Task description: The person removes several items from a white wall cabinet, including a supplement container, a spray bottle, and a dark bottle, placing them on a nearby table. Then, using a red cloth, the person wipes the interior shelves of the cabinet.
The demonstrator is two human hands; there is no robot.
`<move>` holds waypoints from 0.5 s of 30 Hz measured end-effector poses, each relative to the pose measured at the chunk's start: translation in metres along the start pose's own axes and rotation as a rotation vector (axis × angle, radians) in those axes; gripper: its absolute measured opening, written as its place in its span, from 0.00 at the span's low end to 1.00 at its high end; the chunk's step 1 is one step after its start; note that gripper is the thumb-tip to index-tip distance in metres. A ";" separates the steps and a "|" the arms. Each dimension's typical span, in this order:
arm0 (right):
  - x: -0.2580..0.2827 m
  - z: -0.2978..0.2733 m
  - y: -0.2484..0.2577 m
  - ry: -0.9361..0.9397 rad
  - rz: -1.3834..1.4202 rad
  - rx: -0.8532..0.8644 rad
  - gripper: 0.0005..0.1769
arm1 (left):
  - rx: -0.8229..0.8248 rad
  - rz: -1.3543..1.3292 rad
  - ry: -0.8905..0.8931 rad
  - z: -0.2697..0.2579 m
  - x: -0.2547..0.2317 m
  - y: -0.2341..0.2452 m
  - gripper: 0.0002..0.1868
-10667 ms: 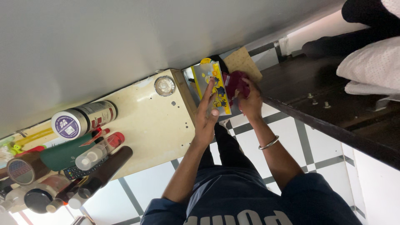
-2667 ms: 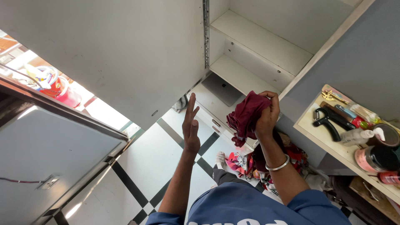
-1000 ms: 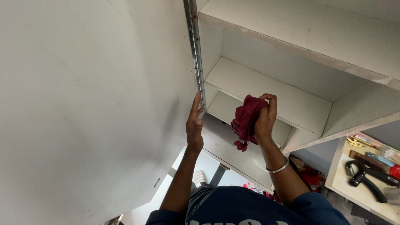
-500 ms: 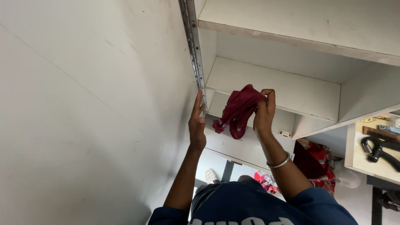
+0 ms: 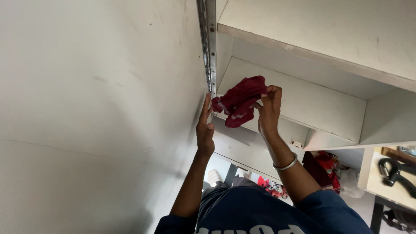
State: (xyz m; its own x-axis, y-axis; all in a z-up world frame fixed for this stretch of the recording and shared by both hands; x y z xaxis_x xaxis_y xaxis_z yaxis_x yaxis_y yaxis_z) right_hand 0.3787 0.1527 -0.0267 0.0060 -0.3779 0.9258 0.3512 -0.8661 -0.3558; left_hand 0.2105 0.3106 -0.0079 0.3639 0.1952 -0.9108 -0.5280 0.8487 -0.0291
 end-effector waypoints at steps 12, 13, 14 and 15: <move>-0.045 0.039 -0.063 0.028 -0.222 0.386 0.42 | -0.089 0.028 0.062 0.005 0.024 0.003 0.53; -0.043 0.036 -0.069 0.132 -0.427 0.427 0.39 | -0.094 0.026 0.065 0.006 0.026 0.002 0.54; -0.041 0.032 -0.076 0.238 -0.631 0.465 0.36 | -0.099 0.023 0.069 0.006 0.028 0.002 0.54; -0.040 0.027 -0.083 0.344 -0.837 0.499 0.33 | -0.101 0.018 0.073 0.006 0.030 0.002 0.54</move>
State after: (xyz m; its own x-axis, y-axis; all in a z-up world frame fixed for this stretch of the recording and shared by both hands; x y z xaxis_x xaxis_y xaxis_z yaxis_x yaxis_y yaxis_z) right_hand 0.3749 0.2488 -0.0311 -0.6599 0.1422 0.7378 0.4684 -0.6900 0.5519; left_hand 0.2253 0.3210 -0.0331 0.2985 0.1709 -0.9390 -0.6102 0.7906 -0.0501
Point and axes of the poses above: each hand's wrist, its own z-axis towards the middle knuckle, its own y-axis out of the back of the hand, x = y × z, the point moved 9 cm from there along z, towards the middle knuckle, and after that the axes turned 5 degrees about z, right-handed, at the moved point
